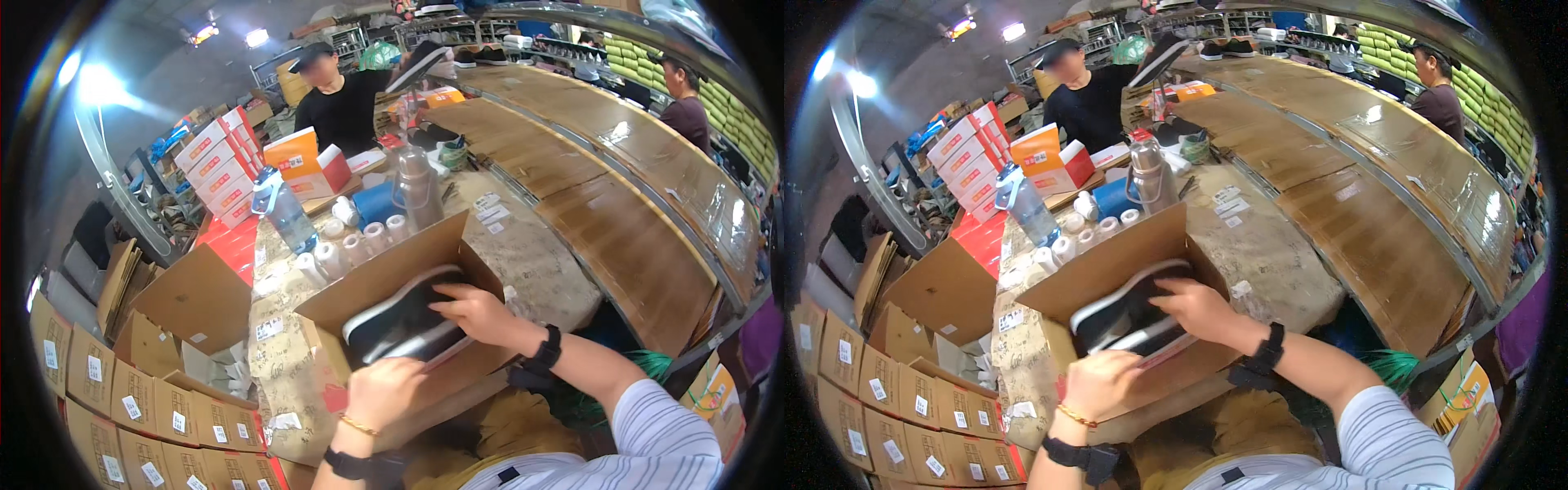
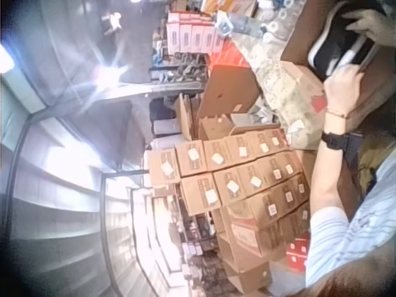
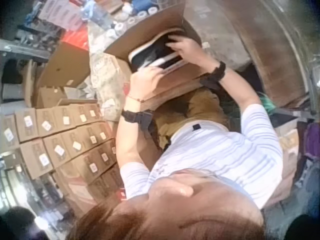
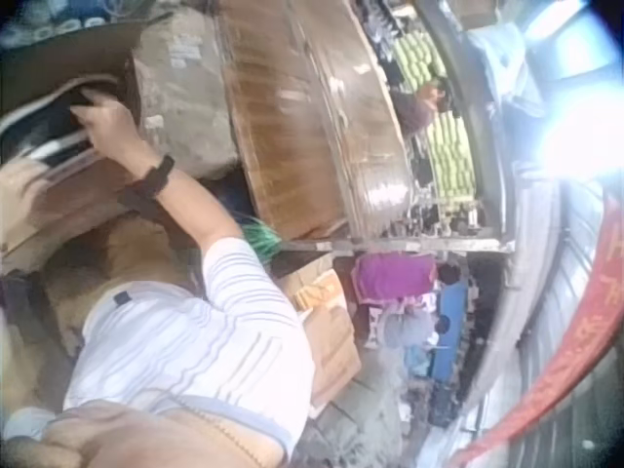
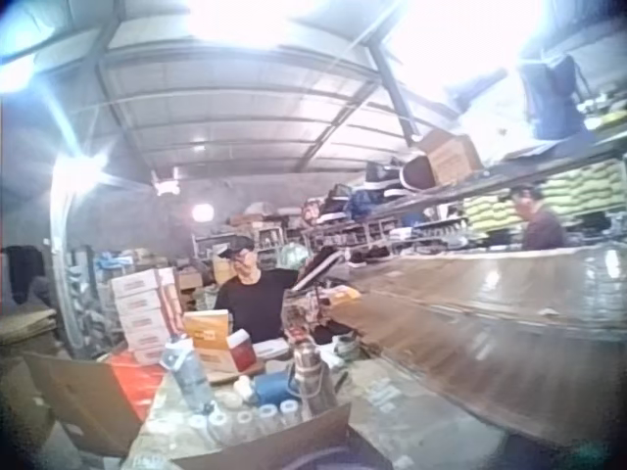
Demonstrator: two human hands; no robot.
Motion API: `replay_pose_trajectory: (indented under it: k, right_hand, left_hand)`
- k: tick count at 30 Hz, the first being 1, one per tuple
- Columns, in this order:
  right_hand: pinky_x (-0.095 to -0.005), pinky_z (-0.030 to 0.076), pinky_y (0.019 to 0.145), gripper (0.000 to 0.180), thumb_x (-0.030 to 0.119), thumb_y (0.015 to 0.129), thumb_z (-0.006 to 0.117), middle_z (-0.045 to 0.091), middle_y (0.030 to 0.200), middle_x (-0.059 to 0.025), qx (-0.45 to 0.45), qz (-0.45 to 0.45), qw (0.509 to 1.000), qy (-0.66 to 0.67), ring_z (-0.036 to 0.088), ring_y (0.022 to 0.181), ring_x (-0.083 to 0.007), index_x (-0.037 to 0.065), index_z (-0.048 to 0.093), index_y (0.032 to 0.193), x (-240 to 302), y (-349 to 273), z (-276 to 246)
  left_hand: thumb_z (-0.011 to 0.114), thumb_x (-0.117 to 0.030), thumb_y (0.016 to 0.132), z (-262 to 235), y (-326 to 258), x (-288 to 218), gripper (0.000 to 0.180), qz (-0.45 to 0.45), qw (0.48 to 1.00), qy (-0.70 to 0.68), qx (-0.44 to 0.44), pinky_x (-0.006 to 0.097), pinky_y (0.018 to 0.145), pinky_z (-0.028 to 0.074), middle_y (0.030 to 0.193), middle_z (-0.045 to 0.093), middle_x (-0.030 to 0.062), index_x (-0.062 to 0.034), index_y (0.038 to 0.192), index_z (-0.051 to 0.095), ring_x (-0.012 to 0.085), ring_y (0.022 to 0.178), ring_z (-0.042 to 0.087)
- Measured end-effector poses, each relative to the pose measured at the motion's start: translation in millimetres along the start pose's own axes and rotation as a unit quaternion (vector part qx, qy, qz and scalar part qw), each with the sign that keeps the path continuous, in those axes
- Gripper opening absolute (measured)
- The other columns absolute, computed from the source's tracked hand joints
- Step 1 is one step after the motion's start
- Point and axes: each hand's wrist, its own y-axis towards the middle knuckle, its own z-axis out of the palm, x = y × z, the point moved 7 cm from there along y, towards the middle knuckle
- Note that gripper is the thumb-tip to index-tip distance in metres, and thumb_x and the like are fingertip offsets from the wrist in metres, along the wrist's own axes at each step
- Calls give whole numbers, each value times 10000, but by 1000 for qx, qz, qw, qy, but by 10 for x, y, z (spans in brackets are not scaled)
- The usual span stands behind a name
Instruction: The recorder is packing finished shoes into individual shoe boxes and then stacking those boxes into larger shipping cartons.
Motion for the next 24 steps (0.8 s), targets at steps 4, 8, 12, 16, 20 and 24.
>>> replay_pose_trajectory:
  k: [4,8,12,16,20,24]
  right_hand:
    - [-374,487,854,160,94,748,688,637,1070,-152,-86,27,996,-13,606,975,-309,67,693,905,-110,184,-552]
    - [-411,482,833,219,178,835,613,603,1088,-210,-76,277,957,45,589,977,-359,81,662,1025,-967,99,-344]
    - [-468,441,873,537,175,873,536,482,1207,-288,130,276,947,-106,538,1015,-421,54,369,1369,-578,-116,354]
    - [-411,369,989,627,142,836,597,429,1319,-251,168,195,965,58,472,1164,-393,15,331,1389,-957,-184,258]
    - [-359,305,1049,670,131,807,643,393,1393,-210,140,243,941,187,388,1286,-326,28,337,1394,-1061,-232,329]
    - [-327,252,1087,675,127,806,641,362,1437,-168,127,244,940,203,322,1343,-279,40,334,1401,-1017,-201,381]
  left_hand:
    - [654,-52,785,-596,-430,1075,186,-231,946,-96,-206,295,718,500,920,656,109,-45,971,665,204,836,624]
    - [651,-95,823,19,-606,1767,897,-336,853,-353,-188,378,1032,345,1450,248,178,-94,1478,40,289,1290,336]
    - [640,-78,814,210,-372,1636,936,-246,893,-302,-226,402,1086,263,1479,199,217,-46,1471,-26,303,1360,254]
    - [566,13,806,123,-261,1426,892,-268,911,-247,-193,377,1077,260,1391,329,180,-119,1473,-12,253,1297,331]
    - [656,-40,727,149,-549,1800,692,-208,894,-332,-219,401,1056,294,1284,396,193,-89,1313,290,315,1250,390]
    - [742,-203,700,105,-377,1587,721,-227,965,-40,-122,473,1073,244,1431,196,271,-98,1275,321,364,1374,153]
